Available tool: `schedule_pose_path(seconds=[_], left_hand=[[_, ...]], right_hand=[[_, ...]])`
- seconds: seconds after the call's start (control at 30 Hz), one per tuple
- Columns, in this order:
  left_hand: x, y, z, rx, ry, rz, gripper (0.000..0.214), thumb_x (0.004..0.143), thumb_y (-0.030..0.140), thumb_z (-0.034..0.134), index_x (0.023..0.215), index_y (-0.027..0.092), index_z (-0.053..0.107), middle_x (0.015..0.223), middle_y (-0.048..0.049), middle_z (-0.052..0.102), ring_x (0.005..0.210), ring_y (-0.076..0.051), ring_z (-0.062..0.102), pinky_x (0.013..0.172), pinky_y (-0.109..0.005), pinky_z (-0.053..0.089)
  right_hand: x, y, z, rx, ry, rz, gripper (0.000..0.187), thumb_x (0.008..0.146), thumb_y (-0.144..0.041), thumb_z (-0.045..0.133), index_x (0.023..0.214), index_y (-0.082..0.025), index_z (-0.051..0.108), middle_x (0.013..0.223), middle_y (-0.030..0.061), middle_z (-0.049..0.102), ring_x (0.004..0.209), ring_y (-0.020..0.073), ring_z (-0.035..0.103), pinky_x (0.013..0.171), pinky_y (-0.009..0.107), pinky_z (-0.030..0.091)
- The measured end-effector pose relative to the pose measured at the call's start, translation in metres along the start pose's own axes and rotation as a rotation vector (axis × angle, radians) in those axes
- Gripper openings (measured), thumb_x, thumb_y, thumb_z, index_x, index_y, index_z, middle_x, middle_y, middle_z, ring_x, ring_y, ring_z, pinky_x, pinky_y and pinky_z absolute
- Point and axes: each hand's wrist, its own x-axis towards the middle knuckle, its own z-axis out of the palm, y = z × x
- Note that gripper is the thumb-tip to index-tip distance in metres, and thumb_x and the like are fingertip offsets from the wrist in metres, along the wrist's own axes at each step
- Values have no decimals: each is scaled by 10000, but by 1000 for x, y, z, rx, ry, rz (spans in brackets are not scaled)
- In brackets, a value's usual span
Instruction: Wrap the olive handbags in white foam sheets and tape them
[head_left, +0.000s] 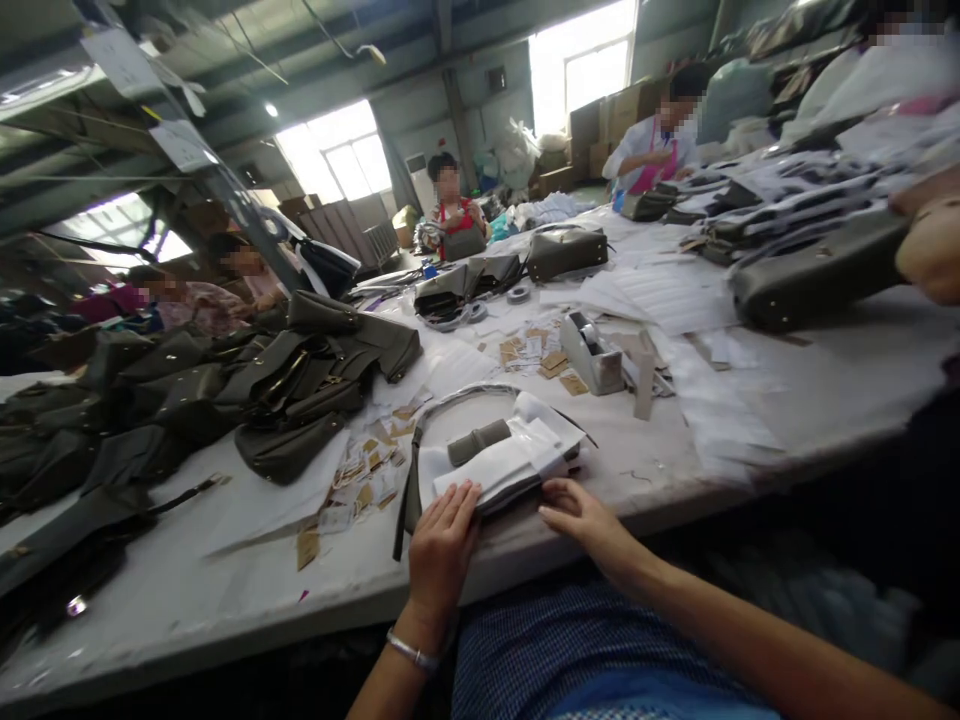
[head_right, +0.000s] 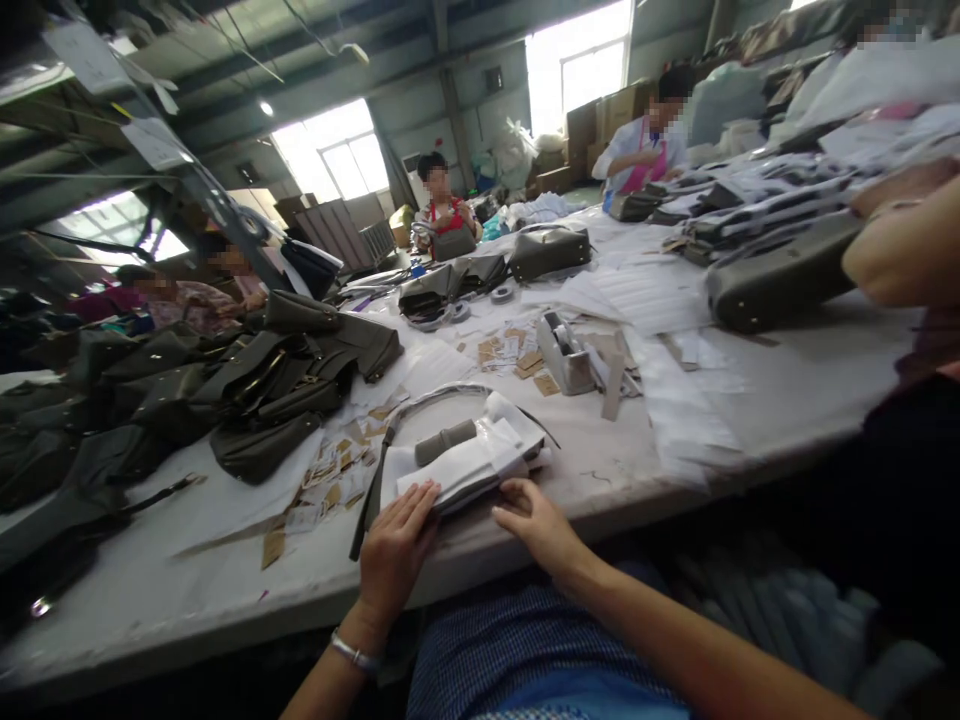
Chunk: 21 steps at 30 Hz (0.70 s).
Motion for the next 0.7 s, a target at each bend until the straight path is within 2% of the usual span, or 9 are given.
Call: schedule_pose_path(seconds=[0.1,0.17,0.3,0.4,0.57,0.63,0.7], left_hand=[[0,-5,-3,-4,20,-10,464,952,210,557,1412,223,502,1346,-61,629,1212,-238,613,990,-381,516],[-1,-10,-3,6,72,-32,476,950,223,574,1419,244,495,1326,-49,644,1166,-225,640,960,-352,522],[-4,-14,-1,17,126,-16,530,957,220,579,1463,287,433,1315,-22,653,1130,-202,654,948,-319,502],[-5,-10,4,26,147,-24,602,971,230,552,1525,271,320,1348,-53,628,1172,-226,628,994,-356,467],[-15,-4,17,75,139,-147,770,933,404,605,1564,220,204,1449,-142,525,1228,-331,575,985,-459,462],[-18,-6,20,99,154,-194,756,939,358,600,1566,244,192,1451,-129,525,1197,-322,598,953,-444,481],[-19,-9,21,98,158,-206,727,955,311,575,1566,262,184,1447,-107,534,1190,-304,609,947,-428,487]], right_hand=[[9,-8,11,288,106,159,265,835,-275,565,1092,-233,515,1156,122,699,1151,255,653,1010,469,521],[15,-15,21,436,122,222,255,819,-260,535,1071,-230,515,1132,105,699,1139,236,657,997,449,520],[25,-31,41,412,-22,334,353,672,-189,634,1024,-200,605,968,43,708,1028,228,667,950,392,510],[26,-44,51,385,-99,309,416,575,-121,661,983,-204,660,974,18,703,1028,230,634,974,380,483],[26,-61,60,477,-183,257,455,595,-161,680,1048,-194,677,1084,37,699,1141,255,599,1003,382,462],[27,-62,55,440,-277,210,506,596,-173,710,1099,-199,670,1123,45,698,1139,255,612,998,377,469],[27,-60,38,254,-386,150,531,655,-226,722,1181,-207,657,1141,60,704,1096,248,645,963,381,500]])
